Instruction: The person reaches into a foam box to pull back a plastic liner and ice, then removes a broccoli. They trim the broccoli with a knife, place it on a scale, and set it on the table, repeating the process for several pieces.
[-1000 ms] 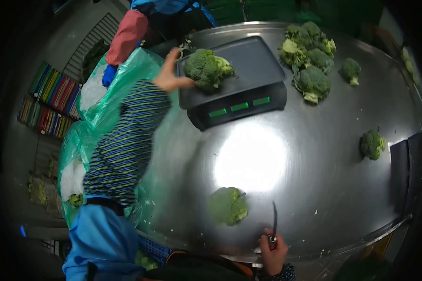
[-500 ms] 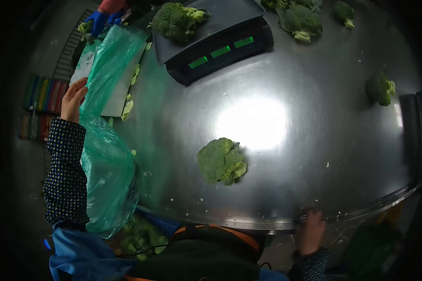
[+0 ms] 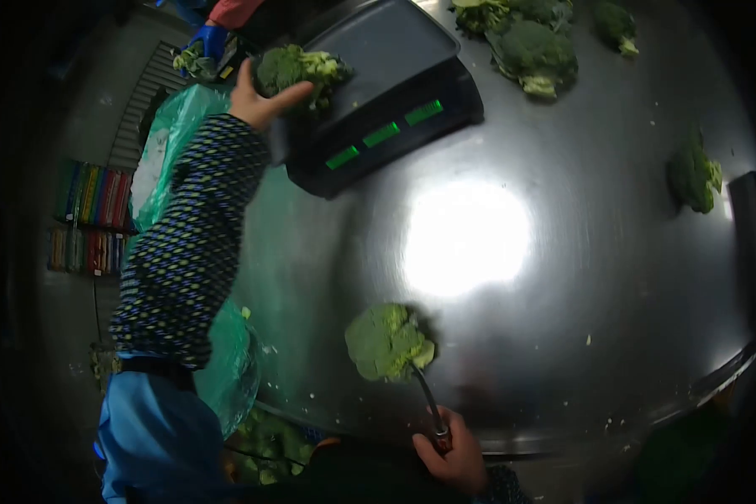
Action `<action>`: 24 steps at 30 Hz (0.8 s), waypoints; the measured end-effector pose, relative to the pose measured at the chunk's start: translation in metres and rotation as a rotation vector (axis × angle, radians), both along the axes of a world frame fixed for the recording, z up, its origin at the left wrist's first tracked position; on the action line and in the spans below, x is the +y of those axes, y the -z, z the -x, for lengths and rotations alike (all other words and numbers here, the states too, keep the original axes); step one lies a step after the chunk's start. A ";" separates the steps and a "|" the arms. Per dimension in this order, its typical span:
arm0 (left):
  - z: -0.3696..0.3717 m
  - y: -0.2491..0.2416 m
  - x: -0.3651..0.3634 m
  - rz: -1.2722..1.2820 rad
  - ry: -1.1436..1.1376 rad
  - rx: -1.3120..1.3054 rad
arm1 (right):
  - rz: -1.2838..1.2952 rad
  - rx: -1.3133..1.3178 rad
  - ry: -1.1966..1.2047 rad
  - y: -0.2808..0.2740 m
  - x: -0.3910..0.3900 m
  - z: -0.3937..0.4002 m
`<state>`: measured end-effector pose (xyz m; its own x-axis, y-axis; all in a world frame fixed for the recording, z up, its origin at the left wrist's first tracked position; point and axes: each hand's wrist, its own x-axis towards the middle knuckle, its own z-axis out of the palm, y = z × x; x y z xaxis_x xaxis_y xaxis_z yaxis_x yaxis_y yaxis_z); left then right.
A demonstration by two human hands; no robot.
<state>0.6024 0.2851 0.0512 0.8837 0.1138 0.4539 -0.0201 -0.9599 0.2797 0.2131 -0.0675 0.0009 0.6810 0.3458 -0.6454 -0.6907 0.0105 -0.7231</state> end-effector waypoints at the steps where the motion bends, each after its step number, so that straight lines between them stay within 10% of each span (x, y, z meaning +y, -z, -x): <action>1: -0.004 0.010 -0.009 -0.040 -0.065 -0.070 | 0.029 0.012 -0.043 0.004 -0.001 -0.003; 5: -0.030 0.028 0.032 0.311 0.051 -0.060 | 0.118 -0.126 -0.026 -0.004 0.005 -0.028; 10: 0.119 -0.036 -0.002 1.045 0.256 -0.035 | 0.237 -0.297 0.070 0.000 0.002 -0.042; 16: 0.306 -0.063 -0.012 0.588 0.289 -0.076 | 0.227 -0.364 0.070 -0.043 0.031 -0.066; 18: 0.345 -0.066 -0.008 0.576 0.275 -0.141 | 0.265 -0.897 -0.238 -0.049 0.037 -0.075; 24: 0.422 -0.070 0.006 0.389 0.176 -0.342 | 0.218 -1.236 -0.573 -0.091 0.082 -0.079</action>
